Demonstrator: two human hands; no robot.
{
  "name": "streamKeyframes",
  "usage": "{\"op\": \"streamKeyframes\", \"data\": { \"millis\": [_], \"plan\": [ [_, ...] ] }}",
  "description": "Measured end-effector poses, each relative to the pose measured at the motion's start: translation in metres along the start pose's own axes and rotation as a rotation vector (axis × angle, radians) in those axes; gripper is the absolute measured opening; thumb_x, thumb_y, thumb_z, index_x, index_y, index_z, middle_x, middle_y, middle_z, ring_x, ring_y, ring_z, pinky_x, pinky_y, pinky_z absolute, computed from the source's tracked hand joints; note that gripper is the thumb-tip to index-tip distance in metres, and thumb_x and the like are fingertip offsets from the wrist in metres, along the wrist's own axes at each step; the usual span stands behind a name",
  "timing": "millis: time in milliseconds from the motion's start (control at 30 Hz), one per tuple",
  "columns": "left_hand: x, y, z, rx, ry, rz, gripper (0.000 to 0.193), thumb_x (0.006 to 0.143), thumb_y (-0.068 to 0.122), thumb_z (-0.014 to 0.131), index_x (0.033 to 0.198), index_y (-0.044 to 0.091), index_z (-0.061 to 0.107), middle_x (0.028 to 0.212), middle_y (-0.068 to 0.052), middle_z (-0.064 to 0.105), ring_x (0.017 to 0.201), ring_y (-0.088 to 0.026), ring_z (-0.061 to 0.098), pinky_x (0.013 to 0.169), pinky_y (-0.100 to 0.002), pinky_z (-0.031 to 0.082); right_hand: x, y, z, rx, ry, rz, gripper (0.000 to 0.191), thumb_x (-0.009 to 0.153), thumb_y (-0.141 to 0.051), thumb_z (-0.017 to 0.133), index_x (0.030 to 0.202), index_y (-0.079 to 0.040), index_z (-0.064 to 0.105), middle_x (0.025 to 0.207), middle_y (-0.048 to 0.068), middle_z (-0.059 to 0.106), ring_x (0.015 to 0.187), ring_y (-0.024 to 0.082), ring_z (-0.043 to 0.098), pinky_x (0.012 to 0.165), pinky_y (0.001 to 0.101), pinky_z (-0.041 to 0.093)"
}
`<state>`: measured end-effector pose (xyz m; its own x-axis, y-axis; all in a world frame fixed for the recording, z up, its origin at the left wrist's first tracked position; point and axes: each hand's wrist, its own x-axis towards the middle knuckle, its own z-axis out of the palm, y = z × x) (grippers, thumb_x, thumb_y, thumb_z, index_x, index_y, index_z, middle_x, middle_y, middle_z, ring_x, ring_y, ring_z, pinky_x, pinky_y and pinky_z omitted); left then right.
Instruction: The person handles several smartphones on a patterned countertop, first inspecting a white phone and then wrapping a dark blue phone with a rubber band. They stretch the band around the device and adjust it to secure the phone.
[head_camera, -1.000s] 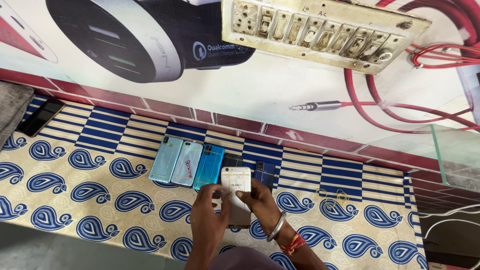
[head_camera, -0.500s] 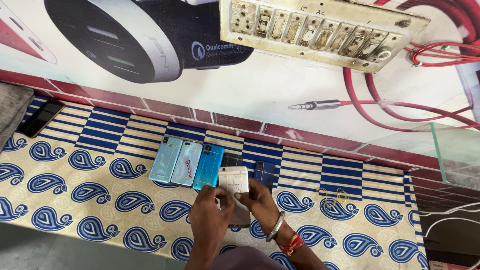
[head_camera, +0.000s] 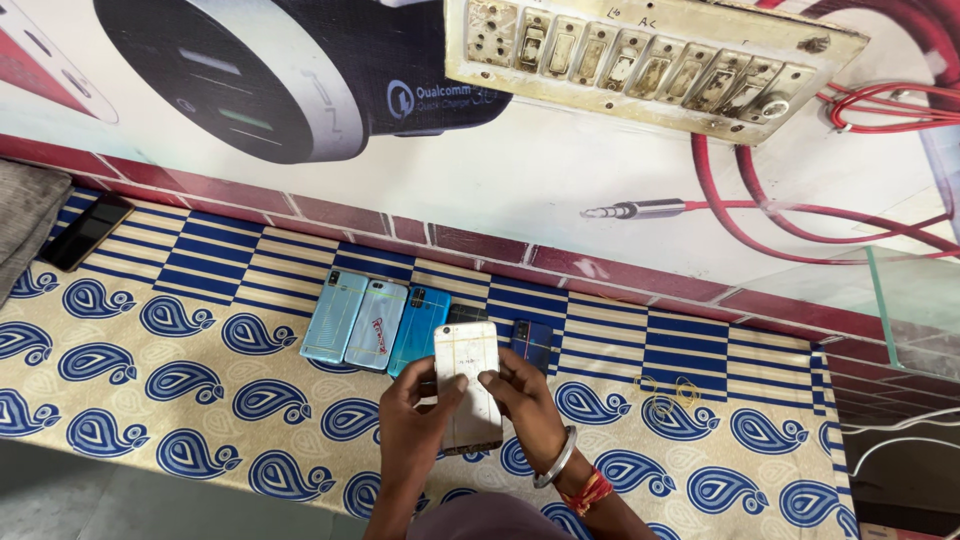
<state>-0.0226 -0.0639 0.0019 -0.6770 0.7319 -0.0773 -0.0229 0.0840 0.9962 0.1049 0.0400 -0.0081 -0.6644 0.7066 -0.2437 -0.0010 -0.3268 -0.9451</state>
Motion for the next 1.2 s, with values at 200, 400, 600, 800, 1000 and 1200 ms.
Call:
{"op": "streamKeyframes", "data": {
  "millis": [200, 400, 600, 800, 1000, 1200],
  "plan": [
    [-0.004, 0.013, 0.000, -0.016, 0.049, -0.173, 0.045, 0.081, 0.020, 0.080, 0.122, 0.004, 0.071, 0.077, -0.009, 0.077, 0.057, -0.010, 0.066, 0.044, -0.025, 0.049, -0.009, -0.021, 0.007, 0.042, -0.099, -0.040, 0.049, 0.096, -0.005, 0.055, 0.145, -0.001, 0.054, 0.111, 0.001, 0.077, 0.094, 0.002, 0.068, 0.082, 0.0205, 0.054],
    [-0.007, 0.022, 0.002, -0.075, 0.071, -0.197, 0.041, 0.082, 0.015, 0.081, 0.121, 0.006, 0.073, 0.078, -0.010, 0.077, 0.058, -0.010, 0.063, 0.046, -0.026, 0.047, -0.014, -0.031, 0.014, -0.118, -0.039, -0.157, 0.045, 0.100, -0.011, 0.060, 0.144, -0.001, 0.056, 0.084, 0.000, 0.069, 0.060, 0.003, 0.044, 0.052, 0.0218, 0.036],
    [-0.007, 0.018, 0.002, -0.130, 0.040, -0.044, 0.039, 0.083, 0.011, 0.081, 0.120, 0.006, 0.074, 0.088, -0.007, 0.079, 0.074, -0.010, 0.067, 0.060, -0.025, 0.055, -0.014, -0.033, 0.020, -0.128, 0.045, -0.128, 0.041, 0.098, -0.015, 0.062, 0.137, -0.001, 0.060, 0.073, -0.002, 0.063, 0.053, 0.004, 0.044, 0.047, 0.0230, 0.036],
    [-0.008, 0.015, 0.002, -0.144, 0.068, -0.102, 0.040, 0.083, 0.012, 0.081, 0.122, 0.008, 0.075, 0.084, -0.008, 0.078, 0.073, -0.011, 0.068, 0.060, -0.027, 0.056, -0.014, -0.033, 0.019, -0.093, -0.021, -0.200, 0.041, 0.102, -0.015, 0.061, 0.140, 0.001, 0.060, 0.079, -0.003, 0.060, 0.060, 0.003, 0.045, 0.052, 0.0219, 0.038],
    [-0.008, 0.013, 0.001, -0.155, 0.063, -0.123, 0.042, 0.083, 0.013, 0.081, 0.124, 0.008, 0.074, 0.086, -0.009, 0.078, 0.075, -0.012, 0.068, 0.062, -0.027, 0.056, -0.016, -0.034, 0.022, -0.096, 0.021, -0.124, 0.046, 0.099, -0.015, 0.061, 0.143, -0.004, 0.056, 0.072, -0.003, 0.060, 0.052, 0.003, 0.043, 0.046, 0.0219, 0.035],
    [-0.008, 0.010, 0.003, -0.172, 0.058, -0.066, 0.044, 0.082, 0.014, 0.082, 0.124, 0.007, 0.073, 0.095, -0.008, 0.081, 0.080, -0.012, 0.071, 0.066, -0.028, 0.060, -0.015, -0.034, 0.027, -0.047, 0.057, -0.116, 0.039, 0.100, -0.015, 0.062, 0.137, 0.000, 0.061, 0.069, -0.001, 0.060, 0.047, 0.001, 0.040, 0.042, 0.0210, 0.029]
  ]
}}
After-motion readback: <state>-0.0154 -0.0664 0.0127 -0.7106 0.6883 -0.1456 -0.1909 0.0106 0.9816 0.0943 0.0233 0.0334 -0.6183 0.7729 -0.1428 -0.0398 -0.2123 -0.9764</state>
